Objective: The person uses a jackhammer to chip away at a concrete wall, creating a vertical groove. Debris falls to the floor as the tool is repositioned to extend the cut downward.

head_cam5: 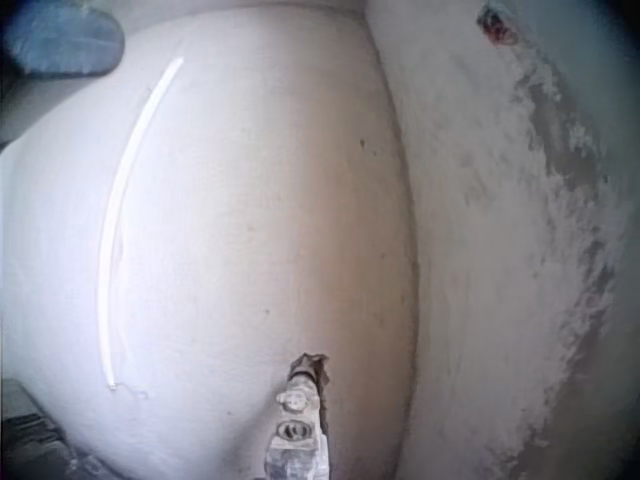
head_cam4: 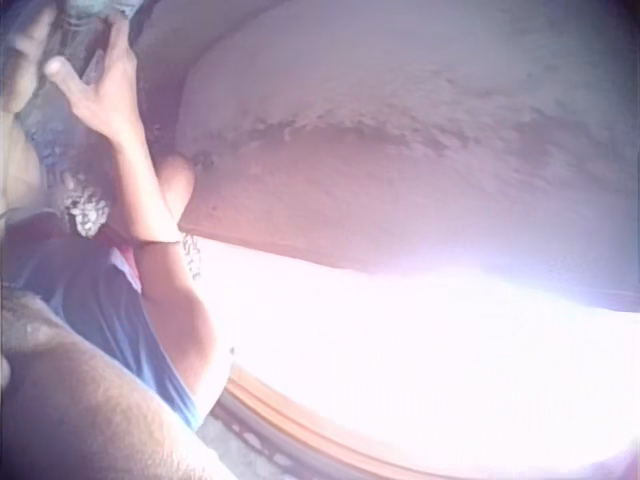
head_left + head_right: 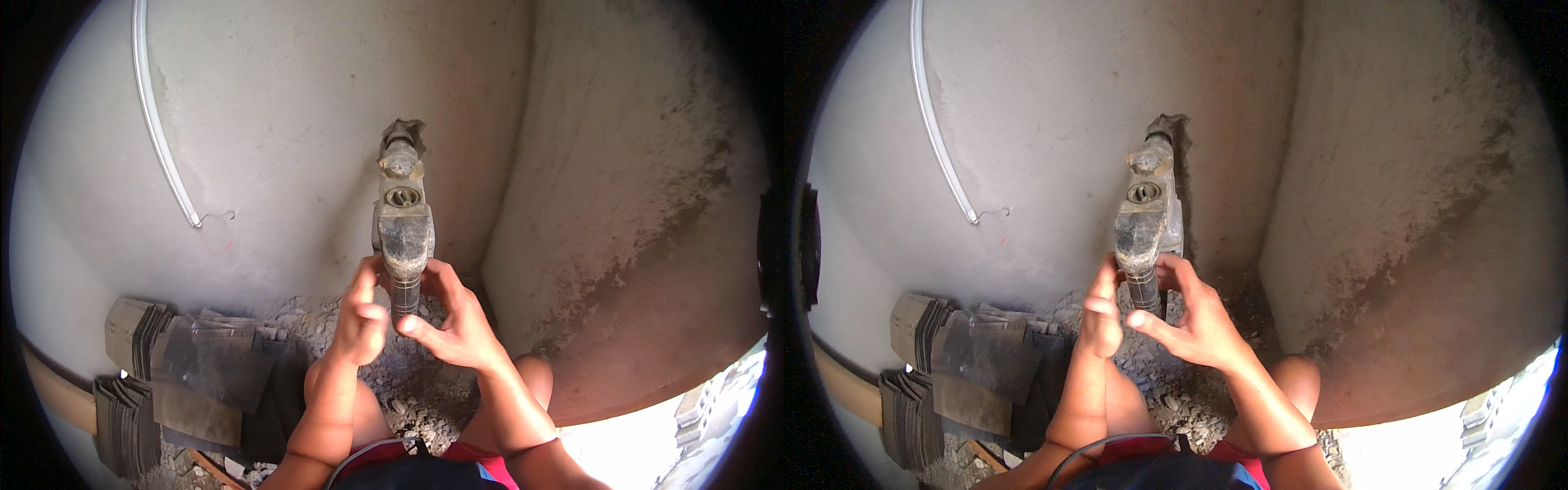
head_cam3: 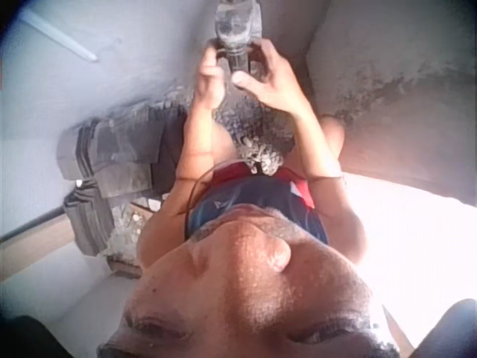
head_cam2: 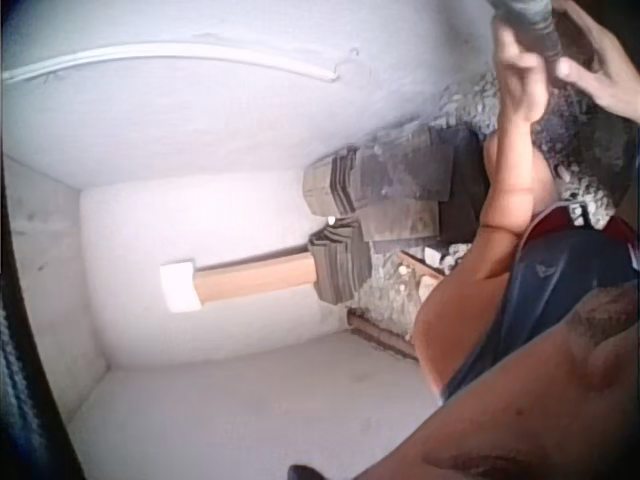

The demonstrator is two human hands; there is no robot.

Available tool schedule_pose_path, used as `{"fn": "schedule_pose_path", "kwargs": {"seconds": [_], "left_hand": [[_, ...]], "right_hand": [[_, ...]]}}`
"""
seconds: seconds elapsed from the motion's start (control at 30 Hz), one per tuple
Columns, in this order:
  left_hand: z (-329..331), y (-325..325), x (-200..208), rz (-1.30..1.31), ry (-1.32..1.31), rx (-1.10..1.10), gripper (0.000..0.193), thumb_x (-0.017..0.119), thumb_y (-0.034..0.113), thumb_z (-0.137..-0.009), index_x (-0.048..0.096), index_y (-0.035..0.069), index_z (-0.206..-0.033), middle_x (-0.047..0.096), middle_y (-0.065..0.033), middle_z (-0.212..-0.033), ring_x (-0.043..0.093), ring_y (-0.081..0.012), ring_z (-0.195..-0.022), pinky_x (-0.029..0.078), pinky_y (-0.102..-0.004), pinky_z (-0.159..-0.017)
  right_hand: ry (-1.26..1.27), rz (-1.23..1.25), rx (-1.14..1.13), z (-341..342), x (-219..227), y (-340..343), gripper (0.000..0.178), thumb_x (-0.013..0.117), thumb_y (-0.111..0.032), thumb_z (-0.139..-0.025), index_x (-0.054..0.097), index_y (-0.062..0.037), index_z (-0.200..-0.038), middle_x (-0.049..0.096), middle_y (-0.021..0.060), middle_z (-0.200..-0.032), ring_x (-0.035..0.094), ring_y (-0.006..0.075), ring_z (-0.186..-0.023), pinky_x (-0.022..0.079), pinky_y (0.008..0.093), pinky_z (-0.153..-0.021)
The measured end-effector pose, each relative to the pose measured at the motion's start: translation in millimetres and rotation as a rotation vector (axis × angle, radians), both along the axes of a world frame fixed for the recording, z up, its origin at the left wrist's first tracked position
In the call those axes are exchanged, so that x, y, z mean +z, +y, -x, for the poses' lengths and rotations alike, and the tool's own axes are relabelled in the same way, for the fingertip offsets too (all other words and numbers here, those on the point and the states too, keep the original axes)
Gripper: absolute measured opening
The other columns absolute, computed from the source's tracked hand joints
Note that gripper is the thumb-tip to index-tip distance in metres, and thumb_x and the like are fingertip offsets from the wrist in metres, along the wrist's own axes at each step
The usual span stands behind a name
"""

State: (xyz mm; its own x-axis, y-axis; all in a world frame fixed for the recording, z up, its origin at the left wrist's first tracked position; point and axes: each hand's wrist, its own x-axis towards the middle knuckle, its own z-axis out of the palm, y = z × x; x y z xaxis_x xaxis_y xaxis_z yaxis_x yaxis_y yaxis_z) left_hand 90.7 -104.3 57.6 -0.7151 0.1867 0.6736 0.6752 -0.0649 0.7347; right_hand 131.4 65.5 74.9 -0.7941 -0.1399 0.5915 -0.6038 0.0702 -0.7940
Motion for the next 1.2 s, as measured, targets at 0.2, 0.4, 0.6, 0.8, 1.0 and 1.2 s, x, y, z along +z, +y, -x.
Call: {"fn": "schedule_pose_path", "kwargs": {"seconds": [0.2, 0.4, 0.6, 0.8, 1.0, 1.2], "left_hand": [[86, -16, -51, -0.123, 0.199, 0.118, 0.074, 0.074, 0.063, -0.092, 0.062, -0.002, -0.124, 0.065, -0.0116, -0.115, 0.061, -0.0247, -0.108, 0.046, -0.0393, -0.100], [123, 5, -96, 0.027, -0.052, -0.208, 0.098, 0.091, 0.031, -0.081, 0.038, 0.001, -0.158, 0.051, -0.0159, -0.152, 0.047, -0.0283, -0.143, 0.040, -0.0446, -0.119], [131, 24, -81, -0.019, -0.247, -0.493, 0.072, 0.087, 0.027, -0.086, 0.054, 0.000, -0.145, 0.065, -0.0108, -0.137, 0.062, -0.0212, -0.124, 0.050, -0.0394, -0.108], [113, 47, -91, -0.189, -0.419, -0.431, 0.079, 0.093, 0.026, -0.079, 0.056, 0.001, -0.145, 0.067, -0.0098, -0.136, 0.061, -0.0191, -0.125, 0.049, -0.0395, -0.110], [140, 59, -88, -0.288, -0.372, -0.480, 0.081, 0.095, 0.026, -0.076, 0.057, 0.003, -0.144, 0.067, -0.0074, -0.134, 0.063, -0.0180, -0.123, 0.051, -0.0383, -0.106], [113, 58, -89, -0.205, -0.345, -0.420, 0.083, 0.098, 0.032, -0.074, 0.059, 0.000, -0.141, 0.068, -0.0098, -0.134, 0.063, -0.0186, -0.122, 0.051, -0.0382, -0.105]], "right_hand": [[-0.191, 0.165, -0.261, 15, 10, -52, 0.047, 0.083, -0.028, -0.094, 0.065, 0.0019, -0.126, 0.077, 0.0127, -0.107, 0.071, 0.0178, -0.102, 0.056, 0.0353, -0.092], [-0.199, 0.156, -0.440, 18, 31, -62, 0.032, 0.078, -0.022, -0.092, 0.073, 0.0043, -0.110, 0.080, 0.0164, -0.098, 0.075, 0.0187, -0.096, 0.058, 0.0350, -0.086], [-0.275, -0.026, -0.418, 27, 39, -48, 0.030, 0.075, -0.017, -0.085, 0.072, 0.0049, -0.105, 0.078, 0.0158, -0.091, 0.075, 0.0201, -0.088, 0.059, 0.0375, -0.081], [-0.161, 0.075, -0.442, -1, 27, -47, 0.046, 0.074, -0.009, -0.083, 0.066, 0.0058, -0.126, 0.078, 0.0181, -0.110, 0.073, 0.0197, -0.106, 0.056, 0.0362, -0.095], [-0.176, 0.013, -0.422, 23, 47, -39, 0.018, 0.070, -0.007, -0.085, 0.068, 0.0036, -0.100, 0.068, 0.0000, -0.083, 0.061, 0.0088, -0.080, 0.053, 0.0299, -0.072], [-0.186, 0.067, -0.439, -5, 34, -39, 0.044, 0.072, -0.005, -0.082, 0.066, 0.0066, -0.124, 0.077, 0.0091, -0.098, 0.067, 0.0114, -0.092, 0.056, 0.0304, -0.087]]}}
